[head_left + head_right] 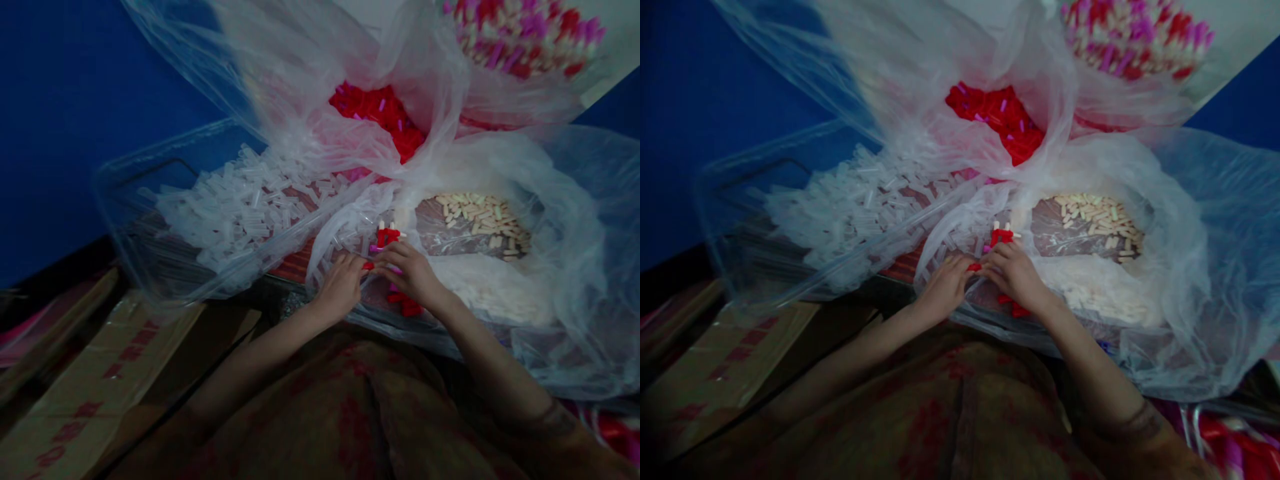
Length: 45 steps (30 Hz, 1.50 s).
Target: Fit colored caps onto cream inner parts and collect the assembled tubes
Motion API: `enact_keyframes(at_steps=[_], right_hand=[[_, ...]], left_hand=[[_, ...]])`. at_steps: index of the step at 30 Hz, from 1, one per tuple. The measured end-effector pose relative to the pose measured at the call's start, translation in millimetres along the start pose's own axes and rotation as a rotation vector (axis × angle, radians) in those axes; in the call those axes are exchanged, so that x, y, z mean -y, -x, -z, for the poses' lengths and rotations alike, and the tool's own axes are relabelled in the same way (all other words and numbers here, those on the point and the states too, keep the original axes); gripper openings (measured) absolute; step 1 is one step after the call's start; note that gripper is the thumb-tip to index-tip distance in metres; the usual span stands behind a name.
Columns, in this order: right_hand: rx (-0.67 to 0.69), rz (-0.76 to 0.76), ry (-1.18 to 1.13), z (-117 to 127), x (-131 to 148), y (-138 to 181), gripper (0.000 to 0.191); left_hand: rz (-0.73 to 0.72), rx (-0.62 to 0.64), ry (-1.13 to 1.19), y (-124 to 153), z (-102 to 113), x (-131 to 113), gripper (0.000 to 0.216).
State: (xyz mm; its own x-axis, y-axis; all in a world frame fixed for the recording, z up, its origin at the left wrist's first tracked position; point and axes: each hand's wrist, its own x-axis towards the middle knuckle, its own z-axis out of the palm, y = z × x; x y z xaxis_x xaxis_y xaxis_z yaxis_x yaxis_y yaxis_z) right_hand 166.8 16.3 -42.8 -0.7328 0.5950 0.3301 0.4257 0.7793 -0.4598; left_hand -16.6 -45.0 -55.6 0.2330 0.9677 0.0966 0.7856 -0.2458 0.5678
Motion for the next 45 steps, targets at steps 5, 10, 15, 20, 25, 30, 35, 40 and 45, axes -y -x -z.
enact_keyframes(at_steps=[5,10,15,20,25,30,35,40,45], right_hand=[[0.001,0.058,-0.062,2.6,3.5,2.7,0.022],[-0.039,0.119,-0.024,0.1,12.6,5.6,0.027],[-0.044,0.093,-0.046,-4.3,23.3,9.0,0.032],[0.049,0.037,-0.101,-11.9,25.6,7.5,0.028],[0.040,-0.164,-0.122,-19.3,14.7,-15.4,0.034],[0.085,-0.263,0.425,-42.3,11.2,-39.8,0.030],[0.160,-0.311,0.562,-56.6,16.7,-43.9,0.026],[0.115,-0.312,0.419,-50.2,17.6,-37.9,0.021],[-0.101,-0.245,-0.124,-28.5,18.1,-27.7,0.022]], left_hand=[[0.020,0.018,0.326,8.8,14.3,2.1,0.019],[0.027,0.035,0.260,15.8,21.7,-5.0,0.013],[0.075,-0.011,0.246,24.2,16.6,-9.8,0.014],[0.178,0.025,0.330,34.9,12.5,-5.6,0.017],[0.274,-0.043,0.294,41.4,24.3,10.0,0.019],[0.346,-0.110,0.165,42.6,34.3,22.9,0.022],[0.334,-0.124,0.132,44.0,32.1,26.5,0.022],[0.334,-0.138,0.094,43.4,32.1,28.5,0.020],[0.310,-0.142,0.135,42.8,35.3,29.6,0.019]])
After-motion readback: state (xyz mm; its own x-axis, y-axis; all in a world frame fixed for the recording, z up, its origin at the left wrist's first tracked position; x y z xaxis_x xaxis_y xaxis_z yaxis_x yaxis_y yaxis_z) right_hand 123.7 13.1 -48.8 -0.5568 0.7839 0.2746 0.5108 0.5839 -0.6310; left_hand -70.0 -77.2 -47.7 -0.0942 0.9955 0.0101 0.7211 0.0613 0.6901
